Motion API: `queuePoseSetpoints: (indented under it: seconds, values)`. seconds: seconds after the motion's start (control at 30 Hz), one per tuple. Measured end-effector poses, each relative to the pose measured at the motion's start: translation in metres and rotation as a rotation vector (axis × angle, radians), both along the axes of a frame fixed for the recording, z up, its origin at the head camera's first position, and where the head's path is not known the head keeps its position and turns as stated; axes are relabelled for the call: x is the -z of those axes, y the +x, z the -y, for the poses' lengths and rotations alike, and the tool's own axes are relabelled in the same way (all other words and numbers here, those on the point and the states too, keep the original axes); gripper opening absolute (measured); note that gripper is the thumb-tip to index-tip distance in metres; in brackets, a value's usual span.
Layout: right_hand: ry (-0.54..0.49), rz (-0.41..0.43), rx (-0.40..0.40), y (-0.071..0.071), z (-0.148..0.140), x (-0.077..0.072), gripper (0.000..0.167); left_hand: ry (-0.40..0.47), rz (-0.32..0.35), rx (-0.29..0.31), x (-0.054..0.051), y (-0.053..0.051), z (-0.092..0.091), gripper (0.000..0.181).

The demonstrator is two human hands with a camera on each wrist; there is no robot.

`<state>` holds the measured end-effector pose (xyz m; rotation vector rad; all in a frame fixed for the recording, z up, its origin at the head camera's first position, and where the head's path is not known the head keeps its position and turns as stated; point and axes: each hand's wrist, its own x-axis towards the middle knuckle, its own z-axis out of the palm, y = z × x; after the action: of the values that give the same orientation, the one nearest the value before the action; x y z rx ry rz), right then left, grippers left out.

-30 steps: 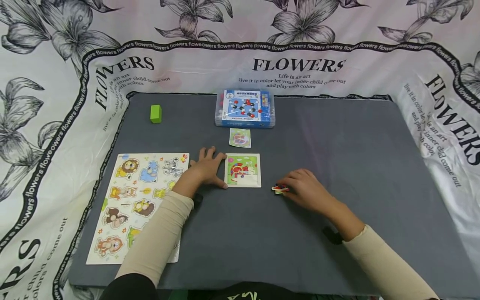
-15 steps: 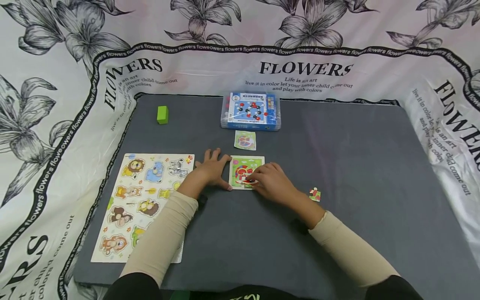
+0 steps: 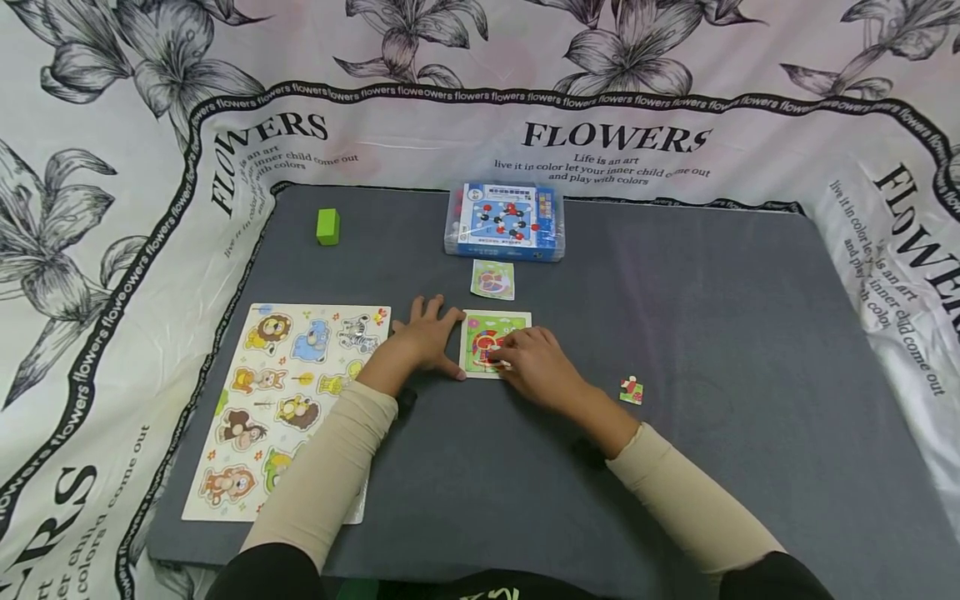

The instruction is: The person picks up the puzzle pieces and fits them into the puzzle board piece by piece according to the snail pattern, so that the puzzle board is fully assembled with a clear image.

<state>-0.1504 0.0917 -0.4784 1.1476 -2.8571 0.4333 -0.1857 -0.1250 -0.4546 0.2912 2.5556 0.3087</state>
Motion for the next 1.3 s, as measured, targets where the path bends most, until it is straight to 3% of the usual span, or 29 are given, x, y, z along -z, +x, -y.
queuePoseSetpoints:
  seconds: [0.17,0.37,0.8,1.07,1.3]
  values:
    - [-0.006,0.034,0.016,0.003,-0.012,-0.005,0.027,0.012,0.016,-0.007,-0.001,0.0,0.0,0.098]
    - [-0.031,0.052,0.087,0.009,-0.046,-0.015,0.032,0.013,0.014,-0.008,0.0,0.0,0.001,0.099]
    - [-0.011,0.064,0.279,0.043,-0.142,-0.01,0.044,0.019,0.001,0.012,-0.003,0.003,0.0,0.099]
    - [0.007,0.097,0.312,0.046,-0.159,-0.006,0.034,0.019,0.001,0.015,-0.005,0.001,0.005,0.099]
    - [-0.008,0.062,0.274,0.045,-0.156,-0.004,0.031,0.033,-0.001,0.026,-0.002,0.001,0.002,0.098]
